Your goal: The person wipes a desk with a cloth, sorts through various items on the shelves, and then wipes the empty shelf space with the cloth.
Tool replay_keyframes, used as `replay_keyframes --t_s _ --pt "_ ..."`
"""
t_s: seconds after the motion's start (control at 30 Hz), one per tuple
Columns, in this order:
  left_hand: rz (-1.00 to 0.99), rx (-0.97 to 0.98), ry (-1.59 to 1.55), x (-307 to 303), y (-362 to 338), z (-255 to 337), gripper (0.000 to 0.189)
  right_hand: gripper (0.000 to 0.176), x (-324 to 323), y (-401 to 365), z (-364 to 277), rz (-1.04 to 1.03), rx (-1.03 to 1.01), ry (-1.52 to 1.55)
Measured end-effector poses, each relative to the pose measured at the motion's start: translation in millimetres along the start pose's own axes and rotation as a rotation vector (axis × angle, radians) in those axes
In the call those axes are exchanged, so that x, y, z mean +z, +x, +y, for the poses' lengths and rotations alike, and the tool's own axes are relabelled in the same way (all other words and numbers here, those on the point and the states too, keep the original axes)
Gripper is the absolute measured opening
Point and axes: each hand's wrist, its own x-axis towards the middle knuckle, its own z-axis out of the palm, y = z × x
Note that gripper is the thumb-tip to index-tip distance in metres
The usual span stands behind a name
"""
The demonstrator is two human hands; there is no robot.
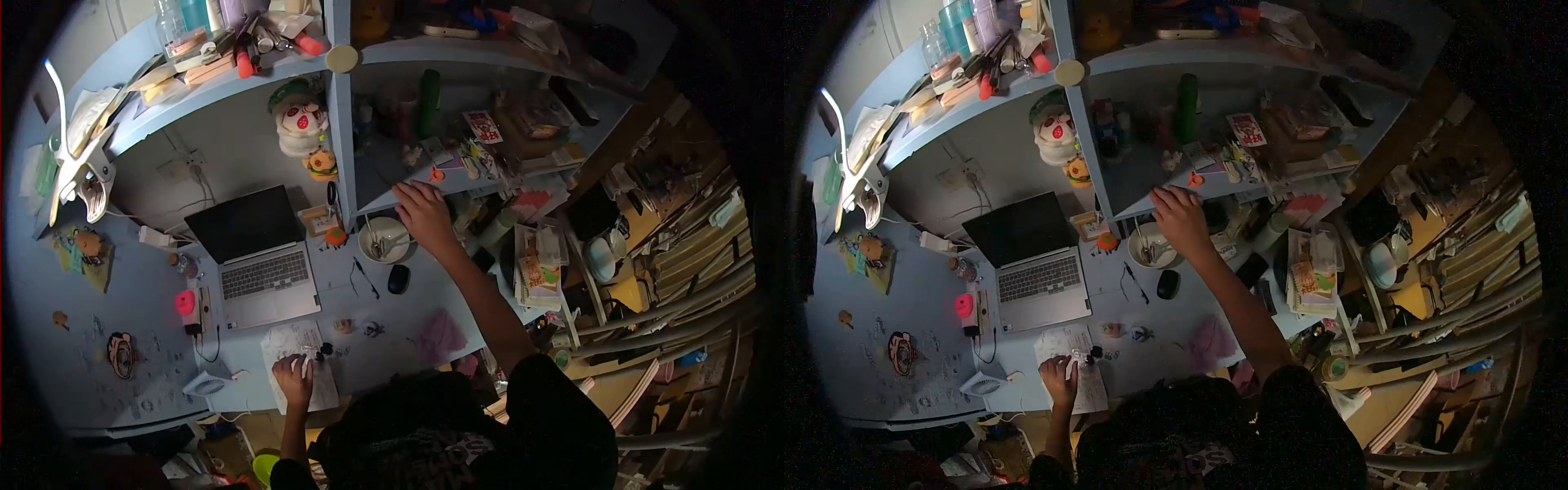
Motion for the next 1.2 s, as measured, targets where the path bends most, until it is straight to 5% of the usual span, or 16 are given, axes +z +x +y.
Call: replay_keyframes --t_s 0.27,0.33,0.43,0.47,0.53,0.63,0.77,0.87,0.93,1.1,1.2 --pt "-0.075 0.052 -0.203 -8 49 66 0.027 0.017 -31 -18 -8 0.305 0.007 0.117" --pt "-0.071 -0.071 -0.446 1 56 82 0.031 0.016 -50 -44 -35 0.233 0.207 0.409" --pt "-0.046 -0.169 -0.641 -2 84 126 0.033 0.007 -55 -100 -81 -0.13 0.072 0.61" --pt "-0.05 -0.188 -0.637 5 75 122 0.033 0.007 -52 -122 -96 -0.244 0.024 0.67" --pt "-0.398 -0.019 -0.525 27 51 107 0.034 0.008 -27 -177 -119 -0.348 0.118 0.721" --pt "-0.474 -0.01 -0.342 31 31 106 0.019 0.011 -25 -200 -131 -0.482 0.193 0.746" --pt "-0.612 -0.237 -0.342 23 26 109 0.02 0.012 -14 -218 -135 -0.647 0.193 0.743" --pt "-0.483 -0.039 -0.543 41 4 97 0.017 0.016 -4 -224 -143 -0.804 0.218 0.834" --pt "-0.749 -0.571 -0.975 48 -14 88 0.016 0.016 -8 -211 -147 -0.85 0.271 0.929" --pt "-0.893 -0.822 -1.052 44 -39 50 0.025 0.022 33 -248 -165 -0.969 0.313 1.156" --pt "-0.877 -0.895 -0.813 55 -67 24 0.023 0.027 55 -284 -164 -1.078 0.091 0.944"
